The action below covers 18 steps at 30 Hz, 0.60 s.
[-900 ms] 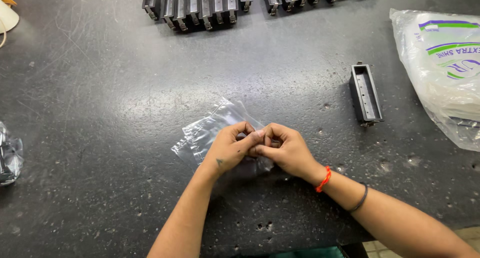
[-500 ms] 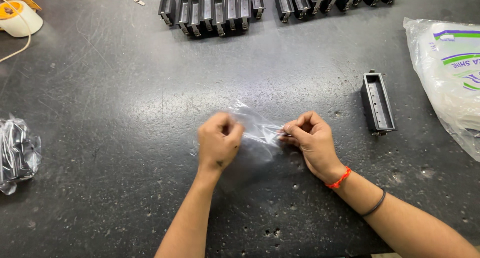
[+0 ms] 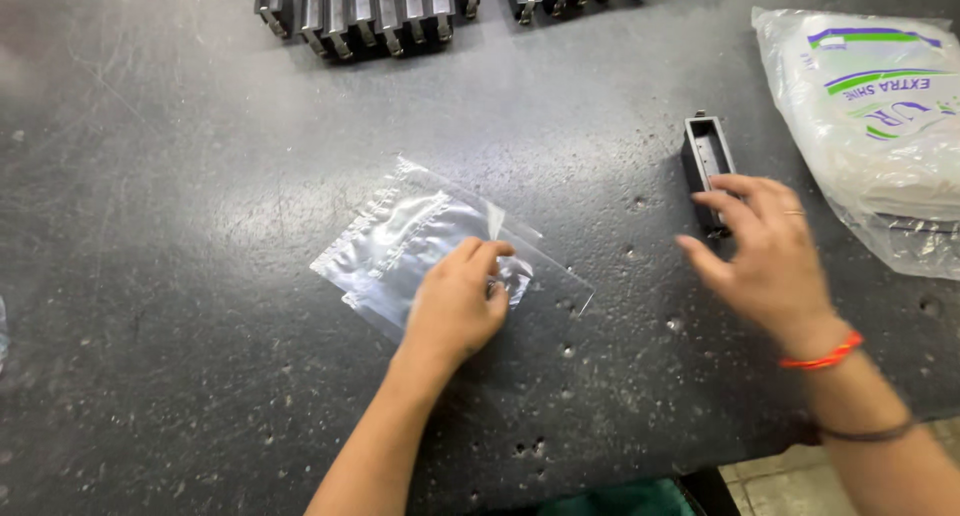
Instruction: The person places small black rectangular components into clear plastic bags, seals them, and stacks them on the table. They also handle a larger black component, inspecting its metal contacts and sliding parts before placing it aside.
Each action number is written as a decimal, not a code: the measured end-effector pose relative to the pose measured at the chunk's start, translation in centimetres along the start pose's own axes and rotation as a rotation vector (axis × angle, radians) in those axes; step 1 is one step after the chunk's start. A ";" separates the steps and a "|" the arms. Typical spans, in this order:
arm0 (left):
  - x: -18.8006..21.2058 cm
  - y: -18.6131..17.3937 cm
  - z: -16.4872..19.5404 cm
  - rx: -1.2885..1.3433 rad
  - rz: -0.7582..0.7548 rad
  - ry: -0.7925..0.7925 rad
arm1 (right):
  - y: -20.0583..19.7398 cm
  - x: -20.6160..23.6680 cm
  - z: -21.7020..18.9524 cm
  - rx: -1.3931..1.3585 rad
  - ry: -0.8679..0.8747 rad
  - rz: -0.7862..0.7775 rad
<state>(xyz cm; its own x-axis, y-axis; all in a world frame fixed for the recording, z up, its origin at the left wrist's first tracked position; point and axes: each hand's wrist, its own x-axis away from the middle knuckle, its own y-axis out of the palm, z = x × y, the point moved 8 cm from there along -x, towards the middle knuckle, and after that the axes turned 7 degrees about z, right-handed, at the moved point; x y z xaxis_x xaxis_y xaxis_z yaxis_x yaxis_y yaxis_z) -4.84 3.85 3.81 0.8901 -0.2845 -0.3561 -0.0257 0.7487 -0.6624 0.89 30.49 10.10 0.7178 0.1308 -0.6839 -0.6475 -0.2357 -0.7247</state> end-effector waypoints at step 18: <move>0.9 2.1 -3.1 0.476 0.197 -0.382 | -0.1 7.3 -6.9 -1.112 0.493 -0.173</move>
<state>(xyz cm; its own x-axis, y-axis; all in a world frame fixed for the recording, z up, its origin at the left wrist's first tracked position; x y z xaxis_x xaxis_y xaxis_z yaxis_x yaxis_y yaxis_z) -5.51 3.29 0.10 0.9910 0.0532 -0.1231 -0.0786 0.9741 -0.2120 7.91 24.80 5.76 0.9488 -0.0787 -0.3060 -0.1363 -0.9757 -0.1715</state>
